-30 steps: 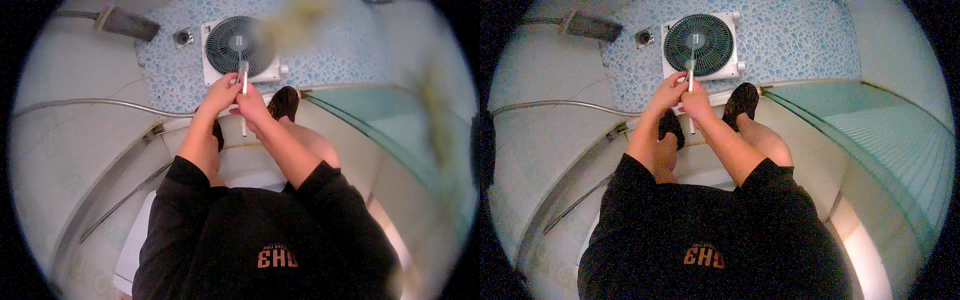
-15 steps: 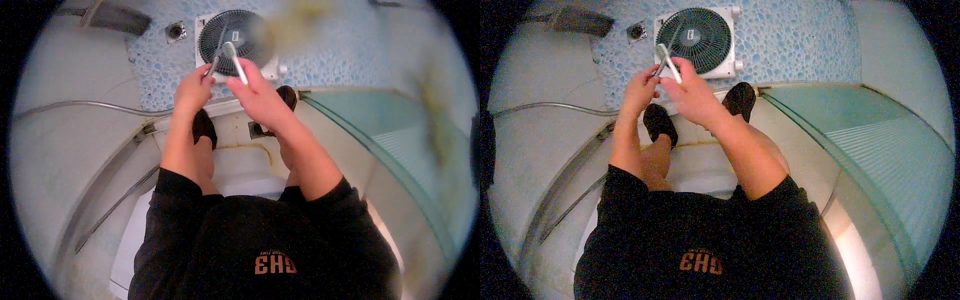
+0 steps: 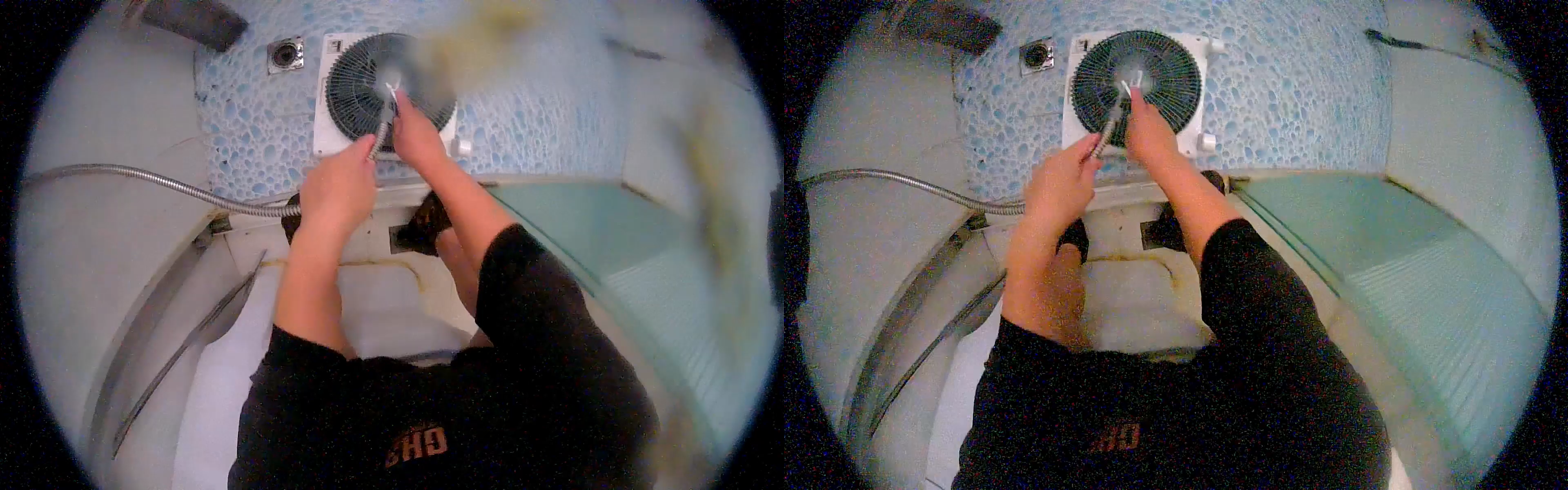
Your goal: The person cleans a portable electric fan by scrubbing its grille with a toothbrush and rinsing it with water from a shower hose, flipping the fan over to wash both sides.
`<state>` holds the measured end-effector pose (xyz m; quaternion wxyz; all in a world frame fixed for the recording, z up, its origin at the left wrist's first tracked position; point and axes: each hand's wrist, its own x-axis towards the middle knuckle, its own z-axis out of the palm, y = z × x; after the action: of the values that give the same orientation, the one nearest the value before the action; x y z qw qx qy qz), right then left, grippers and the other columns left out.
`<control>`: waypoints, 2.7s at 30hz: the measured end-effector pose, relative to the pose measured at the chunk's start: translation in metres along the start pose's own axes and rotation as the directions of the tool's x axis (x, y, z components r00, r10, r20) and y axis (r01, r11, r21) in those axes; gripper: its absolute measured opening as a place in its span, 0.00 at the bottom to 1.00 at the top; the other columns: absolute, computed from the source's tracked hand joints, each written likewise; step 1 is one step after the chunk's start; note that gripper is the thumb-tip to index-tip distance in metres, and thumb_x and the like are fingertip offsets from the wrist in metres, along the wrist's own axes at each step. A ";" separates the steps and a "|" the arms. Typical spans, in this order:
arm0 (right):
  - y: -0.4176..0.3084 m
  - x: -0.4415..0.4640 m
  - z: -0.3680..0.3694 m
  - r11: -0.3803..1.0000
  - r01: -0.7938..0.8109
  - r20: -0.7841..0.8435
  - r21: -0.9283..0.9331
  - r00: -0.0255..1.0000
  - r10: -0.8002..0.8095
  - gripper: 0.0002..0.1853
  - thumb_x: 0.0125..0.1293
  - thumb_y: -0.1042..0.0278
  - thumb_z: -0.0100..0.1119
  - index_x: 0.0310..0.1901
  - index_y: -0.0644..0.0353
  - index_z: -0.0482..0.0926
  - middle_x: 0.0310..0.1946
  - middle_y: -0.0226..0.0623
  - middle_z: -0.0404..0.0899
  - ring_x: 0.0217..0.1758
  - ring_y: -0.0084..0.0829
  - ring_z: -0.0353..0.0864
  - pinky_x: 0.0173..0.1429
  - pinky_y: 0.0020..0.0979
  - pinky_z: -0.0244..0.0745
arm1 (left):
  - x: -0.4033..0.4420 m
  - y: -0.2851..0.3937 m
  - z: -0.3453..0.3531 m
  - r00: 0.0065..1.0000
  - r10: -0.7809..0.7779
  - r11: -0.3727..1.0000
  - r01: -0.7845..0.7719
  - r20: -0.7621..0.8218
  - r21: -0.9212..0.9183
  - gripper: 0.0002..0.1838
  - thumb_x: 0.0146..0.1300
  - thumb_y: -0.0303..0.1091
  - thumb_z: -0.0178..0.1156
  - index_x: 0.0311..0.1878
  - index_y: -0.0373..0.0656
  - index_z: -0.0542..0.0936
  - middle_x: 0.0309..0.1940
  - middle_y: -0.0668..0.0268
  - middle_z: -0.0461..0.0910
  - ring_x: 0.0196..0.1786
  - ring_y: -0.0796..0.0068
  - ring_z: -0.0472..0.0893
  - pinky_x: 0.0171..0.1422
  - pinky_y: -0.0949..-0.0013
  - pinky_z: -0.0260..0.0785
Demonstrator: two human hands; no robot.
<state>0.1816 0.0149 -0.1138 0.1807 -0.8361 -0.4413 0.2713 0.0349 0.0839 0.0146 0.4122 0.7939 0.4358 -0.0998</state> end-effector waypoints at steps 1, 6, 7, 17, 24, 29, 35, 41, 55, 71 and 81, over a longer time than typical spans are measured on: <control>0.000 0.014 0.001 0.998 0.042 0.022 -0.052 0.999 -0.041 0.31 0.53 0.78 0.50 0.61 0.63 0.57 0.42 0.56 0.73 0.44 0.55 0.74 0.49 0.43 0.70 | -0.002 -0.002 0.002 0.999 0.033 0.999 -0.033 -0.021 -0.007 0.18 0.61 0.36 0.46 0.55 0.50 0.72 0.41 0.53 0.78 0.44 0.50 0.76 0.48 0.53 0.67; 0.021 0.073 0.046 0.986 -0.062 0.026 -0.152 0.997 0.067 0.26 0.62 0.51 0.44 0.57 0.57 0.60 0.38 0.53 0.76 0.43 0.53 0.76 0.45 0.45 0.72 | -0.005 0.001 -0.014 0.999 -0.022 0.999 0.023 0.032 -0.024 0.19 0.60 0.37 0.51 0.56 0.52 0.71 0.37 0.53 0.78 0.40 0.48 0.77 0.44 0.52 0.68; 0.020 0.080 0.051 0.988 -0.040 0.037 -0.151 0.998 0.046 0.26 0.64 0.45 0.40 0.54 0.58 0.63 0.37 0.54 0.76 0.43 0.54 0.76 0.46 0.46 0.72 | -0.004 0.001 -0.017 0.998 -0.040 0.998 0.042 0.039 -0.038 0.19 0.60 0.37 0.51 0.56 0.52 0.71 0.37 0.52 0.78 0.40 0.48 0.77 0.43 0.52 0.68; 0.009 0.111 0.056 0.975 -0.114 -0.032 -0.191 0.993 0.110 0.18 0.65 0.54 0.42 0.51 0.55 0.70 0.42 0.57 0.74 0.48 0.52 0.75 0.46 0.46 0.72 | -0.009 0.001 -0.021 1.000 0.004 0.987 -0.003 0.007 -0.161 0.18 0.61 0.35 0.49 0.56 0.53 0.71 0.35 0.52 0.78 0.37 0.47 0.77 0.41 0.51 0.68; 0.045 0.138 0.063 0.973 -0.091 -0.006 -0.211 0.996 0.092 0.20 0.70 0.59 0.31 0.60 0.52 0.60 0.43 0.56 0.73 0.46 0.53 0.76 0.48 0.48 0.71 | -0.014 0.004 -0.024 0.999 -0.028 0.991 0.033 0.042 -0.126 0.18 0.61 0.35 0.49 0.56 0.51 0.71 0.35 0.51 0.78 0.38 0.48 0.77 0.41 0.52 0.68; 0.054 0.145 0.041 0.947 0.053 0.066 -0.317 0.997 -0.034 0.27 0.68 0.50 0.35 0.62 0.58 0.57 0.49 0.58 0.70 0.47 0.54 0.76 0.51 0.48 0.69 | -0.005 -0.002 -0.016 0.999 -0.052 0.995 0.053 0.007 -0.081 0.18 0.61 0.35 0.49 0.55 0.49 0.72 0.34 0.51 0.78 0.37 0.48 0.77 0.41 0.52 0.68; 0.039 0.137 0.035 0.952 0.042 0.044 -0.302 0.999 -0.030 0.25 0.60 0.62 0.49 0.61 0.46 0.60 0.47 0.54 0.69 0.45 0.51 0.77 0.46 0.47 0.73 | -0.003 0.006 -0.013 1.000 -0.027 0.995 0.025 -0.014 -0.098 0.18 0.61 0.34 0.50 0.55 0.49 0.72 0.34 0.51 0.78 0.37 0.49 0.78 0.41 0.53 0.69; 0.033 0.144 0.044 0.923 -0.037 -0.112 -0.383 0.994 -0.007 0.22 0.63 0.64 0.46 0.60 0.41 0.61 0.48 0.50 0.68 0.46 0.50 0.76 0.45 0.45 0.74 | -0.005 0.005 -0.011 0.999 -0.032 0.993 0.029 -0.033 -0.113 0.18 0.62 0.35 0.50 0.55 0.50 0.72 0.36 0.51 0.78 0.39 0.49 0.77 0.42 0.54 0.69; 0.057 0.157 0.057 0.957 -0.050 0.018 -0.285 0.998 0.058 0.23 0.63 0.69 0.43 0.60 0.39 0.64 0.48 0.51 0.66 0.47 0.50 0.76 0.47 0.45 0.74 | 0.001 -0.011 -0.025 0.998 -0.066 0.996 0.065 -0.016 -0.067 0.18 0.62 0.34 0.49 0.56 0.47 0.71 0.37 0.51 0.78 0.37 0.49 0.77 0.42 0.55 0.69; 0.063 0.163 0.071 0.976 0.041 -0.005 -0.214 0.999 -0.043 0.20 0.63 0.68 0.41 0.58 0.41 0.68 0.47 0.49 0.69 0.48 0.49 0.76 0.50 0.46 0.72 | -0.002 -0.006 -0.026 0.981 -0.179 0.969 0.190 0.079 -0.157 0.18 0.62 0.32 0.51 0.56 0.46 0.72 0.44 0.52 0.77 0.45 0.52 0.77 0.49 0.59 0.69; 0.067 0.149 0.066 0.983 0.039 -0.091 -0.177 0.994 -0.056 0.12 0.60 0.69 0.47 0.44 0.58 0.76 0.36 0.52 0.77 0.43 0.48 0.77 0.49 0.42 0.70 | -0.008 -0.007 -0.017 0.997 -0.069 0.993 0.068 -0.015 -0.097 0.17 0.62 0.34 0.49 0.55 0.45 0.72 0.42 0.51 0.78 0.43 0.50 0.77 0.48 0.58 0.69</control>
<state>0.2530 0.1065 -0.2457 0.1338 -0.8499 -0.4743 0.1868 0.0212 0.0938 0.0252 0.4424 0.7585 0.4708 -0.0855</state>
